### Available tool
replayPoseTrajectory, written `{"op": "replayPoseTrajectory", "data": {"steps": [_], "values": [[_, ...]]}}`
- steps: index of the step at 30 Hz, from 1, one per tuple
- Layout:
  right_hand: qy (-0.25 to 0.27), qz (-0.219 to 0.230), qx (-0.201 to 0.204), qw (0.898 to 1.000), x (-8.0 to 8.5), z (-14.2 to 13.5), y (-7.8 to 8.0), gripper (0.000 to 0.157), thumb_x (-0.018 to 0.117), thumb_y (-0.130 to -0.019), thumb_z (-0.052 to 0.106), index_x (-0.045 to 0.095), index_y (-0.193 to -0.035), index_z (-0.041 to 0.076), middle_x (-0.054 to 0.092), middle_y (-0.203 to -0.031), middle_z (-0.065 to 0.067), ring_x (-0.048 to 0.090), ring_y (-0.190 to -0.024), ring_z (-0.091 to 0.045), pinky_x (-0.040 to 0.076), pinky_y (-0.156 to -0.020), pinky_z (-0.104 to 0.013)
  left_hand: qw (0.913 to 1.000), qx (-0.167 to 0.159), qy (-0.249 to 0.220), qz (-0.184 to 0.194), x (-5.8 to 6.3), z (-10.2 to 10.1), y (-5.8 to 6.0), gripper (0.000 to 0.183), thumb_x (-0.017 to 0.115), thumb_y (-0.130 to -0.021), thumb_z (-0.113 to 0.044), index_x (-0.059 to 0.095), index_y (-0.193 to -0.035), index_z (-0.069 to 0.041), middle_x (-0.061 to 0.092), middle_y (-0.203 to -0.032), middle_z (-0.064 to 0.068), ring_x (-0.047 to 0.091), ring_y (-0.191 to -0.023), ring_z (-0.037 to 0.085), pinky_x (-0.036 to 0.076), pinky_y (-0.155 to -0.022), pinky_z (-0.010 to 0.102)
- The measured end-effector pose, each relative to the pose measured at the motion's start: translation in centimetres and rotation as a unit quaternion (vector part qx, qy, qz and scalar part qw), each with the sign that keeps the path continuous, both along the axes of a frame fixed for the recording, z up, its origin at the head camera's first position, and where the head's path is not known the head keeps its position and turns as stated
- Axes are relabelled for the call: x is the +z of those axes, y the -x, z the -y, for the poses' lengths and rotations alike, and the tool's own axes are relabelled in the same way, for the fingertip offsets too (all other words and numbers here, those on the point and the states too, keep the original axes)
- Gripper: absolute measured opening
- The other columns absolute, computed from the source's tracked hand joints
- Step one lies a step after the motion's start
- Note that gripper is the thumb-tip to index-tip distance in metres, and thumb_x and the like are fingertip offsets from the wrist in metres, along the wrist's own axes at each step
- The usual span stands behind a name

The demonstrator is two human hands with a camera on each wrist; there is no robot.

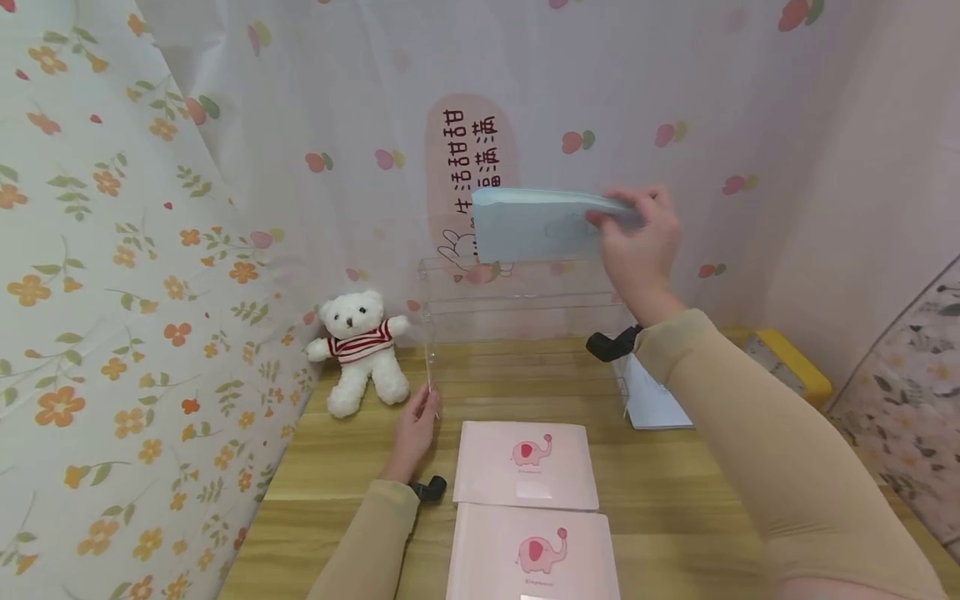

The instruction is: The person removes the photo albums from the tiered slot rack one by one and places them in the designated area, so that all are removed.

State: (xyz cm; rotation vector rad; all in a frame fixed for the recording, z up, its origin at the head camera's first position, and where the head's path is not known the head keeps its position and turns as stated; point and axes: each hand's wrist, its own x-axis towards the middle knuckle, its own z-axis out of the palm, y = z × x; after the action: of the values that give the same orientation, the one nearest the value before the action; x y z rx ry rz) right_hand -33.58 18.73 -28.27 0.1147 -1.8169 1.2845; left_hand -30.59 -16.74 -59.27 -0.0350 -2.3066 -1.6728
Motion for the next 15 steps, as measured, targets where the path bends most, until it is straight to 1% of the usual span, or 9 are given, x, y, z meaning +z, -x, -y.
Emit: {"op": "replayPoseTrajectory", "data": {"steps": [3, 6, 9, 12, 15], "values": [[-0.021, 0.011, -0.003, 1.0, -0.7, -0.4, -0.8, 0.025, 0.091, -0.092, 0.014, 0.084, -0.114, 0.005, 0.048, -0.097, 0.027, 0.051, -0.104, 0.008, 0.046, -0.093, -0.017, 0.9997, 0.002, -0.006, 0.022, 0.3, 0.1, 0.1, 0.051, 0.061, -0.114, -0.039, 0.06, -0.16, -0.016, 0.074, -0.145, 0.016, 0.074, -0.125, 0.034, 0.061, -0.102, 0.046], [-0.045, 0.029, 0.0, 0.999, -2.0, -0.9, -1.9, 0.026, 0.091, -0.092, 0.013, 0.085, -0.116, 0.005, 0.047, -0.097, 0.028, 0.049, -0.104, 0.009, 0.046, -0.091, -0.016, 0.9993, 0.001, -0.011, 0.035, 0.6, 0.1, 0.1, 0.05, 0.061, -0.115, -0.036, 0.059, -0.161, -0.017, 0.073, -0.147, 0.015, 0.073, -0.128, 0.034, 0.06, -0.105, 0.048], [-0.067, 0.052, 0.002, 0.996, -3.6, -1.8, -3.2, 0.027, 0.092, -0.091, 0.012, 0.085, -0.116, 0.005, 0.047, -0.098, 0.028, 0.048, -0.103, 0.009, 0.043, -0.088, -0.016, 0.9995, 0.003, -0.007, 0.032, 0.6, 0.0, 0.1, 0.048, 0.061, -0.115, -0.033, 0.06, -0.16, -0.015, 0.073, -0.146, 0.015, 0.074, -0.126, 0.033, 0.06, -0.105, 0.048], [-0.092, 0.077, -0.005, 0.993, -5.2, -2.7, -4.5, 0.027, 0.093, -0.091, 0.014, 0.085, -0.115, 0.006, 0.048, -0.1, 0.028, 0.047, -0.101, 0.01, 0.04, -0.085, -0.014, 0.9996, 0.006, 0.0, 0.028, 0.5, -0.1, 0.0, 0.048, 0.061, -0.115, -0.034, 0.06, -0.159, -0.014, 0.073, -0.147, 0.016, 0.074, -0.126, 0.033, 0.06, -0.106, 0.049], [-0.117, 0.091, -0.011, 0.989, -6.6, -3.7, -5.7, 0.027, 0.094, -0.09, 0.014, 0.085, -0.113, 0.006, 0.049, -0.1, 0.027, 0.046, -0.098, 0.011, 0.038, -0.08, -0.014, 0.9998, 0.005, 0.003, 0.019, 0.2, 0.0, 0.2, 0.05, 0.061, -0.115, -0.036, 0.061, -0.159, -0.014, 0.074, -0.145, 0.018, 0.075, -0.125, 0.036, 0.061, -0.105, 0.051]]}}
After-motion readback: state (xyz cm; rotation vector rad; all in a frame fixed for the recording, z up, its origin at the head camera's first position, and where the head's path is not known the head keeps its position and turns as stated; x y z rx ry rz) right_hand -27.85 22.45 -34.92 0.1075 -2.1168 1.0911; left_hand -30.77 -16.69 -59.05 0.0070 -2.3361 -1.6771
